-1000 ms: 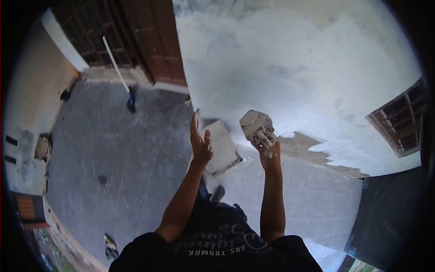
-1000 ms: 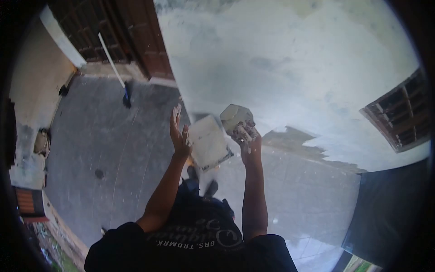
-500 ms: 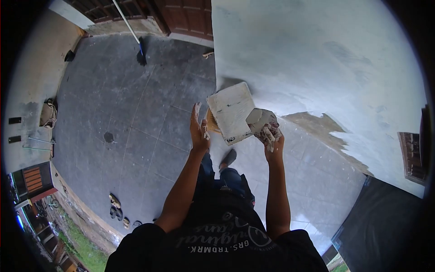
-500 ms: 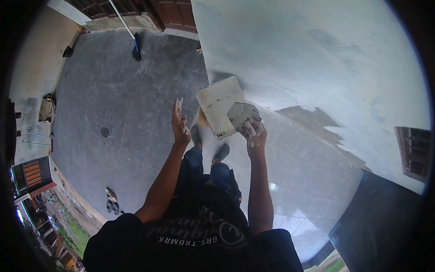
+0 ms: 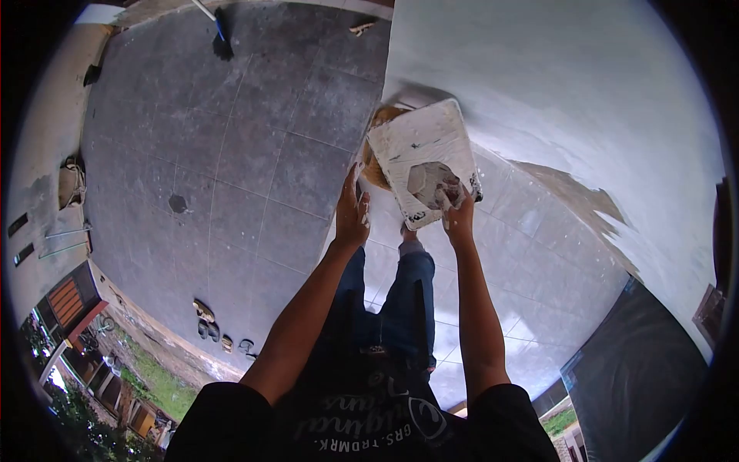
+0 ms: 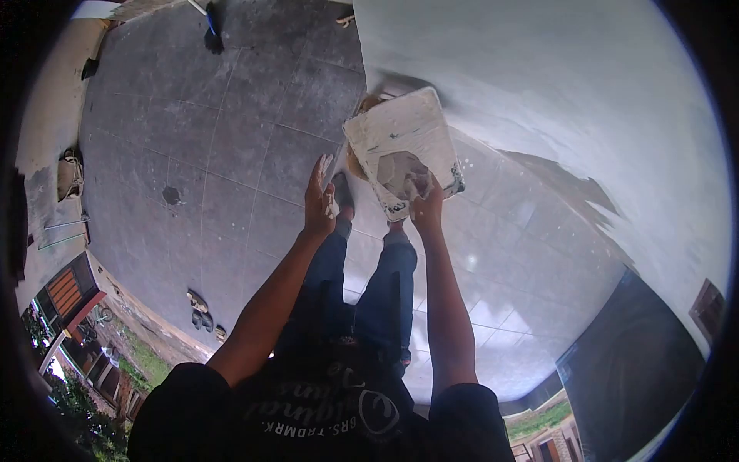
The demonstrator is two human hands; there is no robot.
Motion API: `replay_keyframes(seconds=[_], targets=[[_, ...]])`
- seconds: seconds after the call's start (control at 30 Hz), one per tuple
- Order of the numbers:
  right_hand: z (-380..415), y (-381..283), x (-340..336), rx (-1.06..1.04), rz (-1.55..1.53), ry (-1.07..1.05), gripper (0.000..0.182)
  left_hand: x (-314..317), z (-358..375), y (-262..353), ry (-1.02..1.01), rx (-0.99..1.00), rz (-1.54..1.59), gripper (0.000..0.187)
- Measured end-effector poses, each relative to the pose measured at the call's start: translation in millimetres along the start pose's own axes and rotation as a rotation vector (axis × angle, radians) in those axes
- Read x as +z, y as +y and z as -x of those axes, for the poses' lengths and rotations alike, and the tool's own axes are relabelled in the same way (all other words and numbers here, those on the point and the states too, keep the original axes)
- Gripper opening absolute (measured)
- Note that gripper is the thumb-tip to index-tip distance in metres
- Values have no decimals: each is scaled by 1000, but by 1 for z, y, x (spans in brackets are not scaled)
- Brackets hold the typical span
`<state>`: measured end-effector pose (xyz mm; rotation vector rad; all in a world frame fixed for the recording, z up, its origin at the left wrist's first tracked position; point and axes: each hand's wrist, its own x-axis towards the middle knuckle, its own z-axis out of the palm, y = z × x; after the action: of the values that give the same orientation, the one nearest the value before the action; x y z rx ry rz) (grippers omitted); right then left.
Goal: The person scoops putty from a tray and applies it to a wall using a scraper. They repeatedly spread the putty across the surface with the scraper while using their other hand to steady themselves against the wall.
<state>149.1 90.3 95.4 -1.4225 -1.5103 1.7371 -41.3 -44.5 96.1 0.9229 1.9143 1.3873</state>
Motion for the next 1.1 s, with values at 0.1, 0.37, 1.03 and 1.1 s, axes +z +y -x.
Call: replay_keyframes(seconds=[0.1,0.37,1.03,1.1], targets=[[-28,33,8,-57,179,-38,53,12,2,-33,-22,-71,-4,67],[-92,77,40,-86,426,-143,57,43,9,-86,-57,-165,-12,58],[-104,109,56,-81,432,-189,54,82,-11,-106,60,-80,94,76],[-107,108,49,-73,276,-259,53,81,-12,-99,48,-174,194,79]])
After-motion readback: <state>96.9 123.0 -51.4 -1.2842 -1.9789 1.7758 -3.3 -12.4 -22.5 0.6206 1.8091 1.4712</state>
